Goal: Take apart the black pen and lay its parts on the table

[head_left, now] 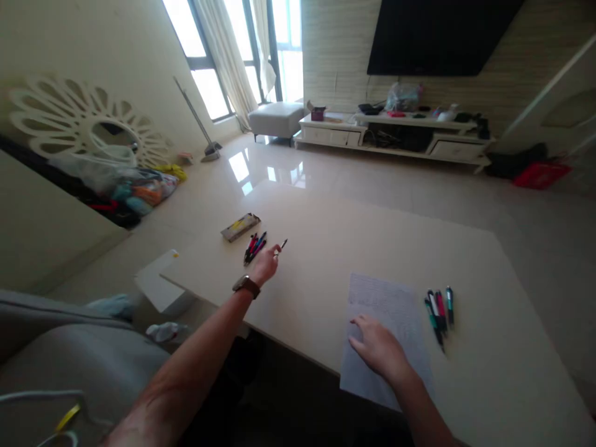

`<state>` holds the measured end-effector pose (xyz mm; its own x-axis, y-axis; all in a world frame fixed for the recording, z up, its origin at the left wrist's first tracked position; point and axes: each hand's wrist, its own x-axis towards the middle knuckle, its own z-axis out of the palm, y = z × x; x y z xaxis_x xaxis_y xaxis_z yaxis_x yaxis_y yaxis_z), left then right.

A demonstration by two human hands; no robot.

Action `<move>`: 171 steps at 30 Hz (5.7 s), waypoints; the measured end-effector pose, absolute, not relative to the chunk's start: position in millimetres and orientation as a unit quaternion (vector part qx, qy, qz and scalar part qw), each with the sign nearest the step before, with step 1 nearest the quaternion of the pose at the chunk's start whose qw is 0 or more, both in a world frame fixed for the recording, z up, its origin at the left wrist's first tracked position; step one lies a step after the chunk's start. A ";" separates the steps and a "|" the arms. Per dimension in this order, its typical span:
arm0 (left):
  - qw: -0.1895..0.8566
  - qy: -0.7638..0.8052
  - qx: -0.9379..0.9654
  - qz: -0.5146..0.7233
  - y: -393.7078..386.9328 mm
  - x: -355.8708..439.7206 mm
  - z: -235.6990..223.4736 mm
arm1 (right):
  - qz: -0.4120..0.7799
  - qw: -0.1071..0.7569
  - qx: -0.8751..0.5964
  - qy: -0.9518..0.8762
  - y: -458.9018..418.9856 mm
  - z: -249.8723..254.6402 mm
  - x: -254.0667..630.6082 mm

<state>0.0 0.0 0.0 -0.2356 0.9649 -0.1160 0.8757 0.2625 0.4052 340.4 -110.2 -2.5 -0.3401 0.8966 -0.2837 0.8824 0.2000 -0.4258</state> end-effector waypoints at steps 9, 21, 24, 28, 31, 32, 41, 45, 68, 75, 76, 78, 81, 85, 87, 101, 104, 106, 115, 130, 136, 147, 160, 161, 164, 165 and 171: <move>0.422 0.547 0.649 0.318 -67.3 112.2 14.1 | 0.253 0.027 -0.626 -0.737 -93.0 14.5 335.5; 0.231 0.437 0.859 0.135 -63.8 124.7 15.8 | 0.340 0.219 -0.613 -0.679 -84.2 37.6 308.6; 0.249 0.420 0.866 0.109 -64.4 122.7 14.8 | 0.331 0.230 -0.632 -0.662 -80.7 35.0 307.2; 0.244 0.427 0.866 0.089 -57.3 119.9 8.9 | 0.398 0.258 -0.600 -0.645 -74.3 23.2 313.5; 0.218 0.441 0.867 0.084 -52.8 121.0 8.0 | 0.428 0.265 -0.574 -0.646 -72.1 15.7 323.2; 0.216 0.438 0.869 0.080 -52.2 121.9 8.8 | 0.432 0.265 -0.567 -0.650 -72.2 14.4 326.3; 0.243 0.437 0.864 0.058 -49.8 129.0 19.1 | 0.423 0.303 -0.551 -0.652 -73.0 13.8 332.7; 0.249 0.426 0.866 0.088 -48.8 127.0 14.6 | 0.402 0.289 -0.567 -0.659 -72.1 14.1 335.7; 0.256 0.438 0.855 0.109 -50.1 125.5 17.0 | 0.428 0.330 -0.573 -0.616 -70.7 12.3 339.7; 0.250 0.433 0.861 0.095 -46.8 130.9 16.8 | 0.465 0.320 -0.577 -0.589 -67.6 4.9 341.7; 0.249 0.433 0.861 0.093 -46.8 131.5 16.7 | 0.465 0.324 -0.577 -0.588 -67.6 4.3 342.1; 0.249 0.436 0.860 0.090 -47.0 132.5 16.9 | 0.448 0.332 -0.580 -0.594 -67.7 4.3 342.7; 0.248 0.440 0.858 0.093 -47.3 134.2 16.8 | 0.438 0.329 -0.584 -0.599 -68.2 4.8 343.4; 0.246 0.438 0.860 0.086 -47.9 136.4 16.3 | 0.461 0.336 -0.578 -0.583 -68.9 3.1 344.0; 0.248 0.442 0.858 0.080 -48.1 136.9 16.3 | 0.451 0.347 -0.577 -0.586 -69.1 3.7 343.7; 0.247 0.441 0.858 0.084 -47.6 137.0 19.3 | 0.399 0.357 -0.597 -0.598 -69.3 9.0 344.0; 0.249 0.445 0.856 0.081 -47.9 137.2 19.7 | 0.412 0.383 -0.590 -0.580 -68.5 9.7 343.5; 0.251 0.446 0.855 0.079 -48.2 137.3 19.9 | 0.425 0.398 -0.581 -0.568 -67.7 8.9 343.5; 0.261 0.438 0.856 0.083 -47.9 137.6 17.2 | 0.455 0.405 -0.579 -0.542 -66.0 3.9 345.7; 0.255 0.442 0.856 0.081 -47.7 137.3 15.4 | 0.452 0.360 -0.584 -0.570 -68.8 6.1 343.0; 0.267 0.443 0.852 0.085 -48.0 138.7 20.3 | 0.457 0.373 -0.588 -0.554 -68.0 5.3 341.9; 0.309 0.442 0.829 0.150 -50.8 143.0 18.2 | 0.633 0.451 -0.509 -0.371 -73.8 6.0 323.2; 0.288 0.459 0.827 0.149 -49.6 143.4 13.5 | 0.633 0.553 -0.483 -0.246 -73.4 2.9 320.4; 0.283 0.462 0.827 0.151 -49.2 142.5 11.9 | 0.631 0.562 -0.480 -0.237 -72.7 3.4 321.0; 0.268 0.477 0.822 0.158 -46.9 137.3 6.2 | 0.615 0.582 -0.483 -0.223 -70.5 3.6 323.8; 0.261 0.484 0.819 0.160 -45.5 134.4 3.8 | 0.610 0.585 -0.486 -0.222 -69.9 3.2 324.7; 0.226 0.539 0.801 0.126 -29.3 100.7 -12.5 | 0.608 0.584 -0.487 -0.230 -69.7 -0.7 327.0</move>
<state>100.7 -29.3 -12.5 0.3871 0.9211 -0.0422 0.8072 -0.3164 0.4984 327.0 -69.7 -0.7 0.1558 0.9334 -0.3232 -0.4859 -0.2125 -0.8478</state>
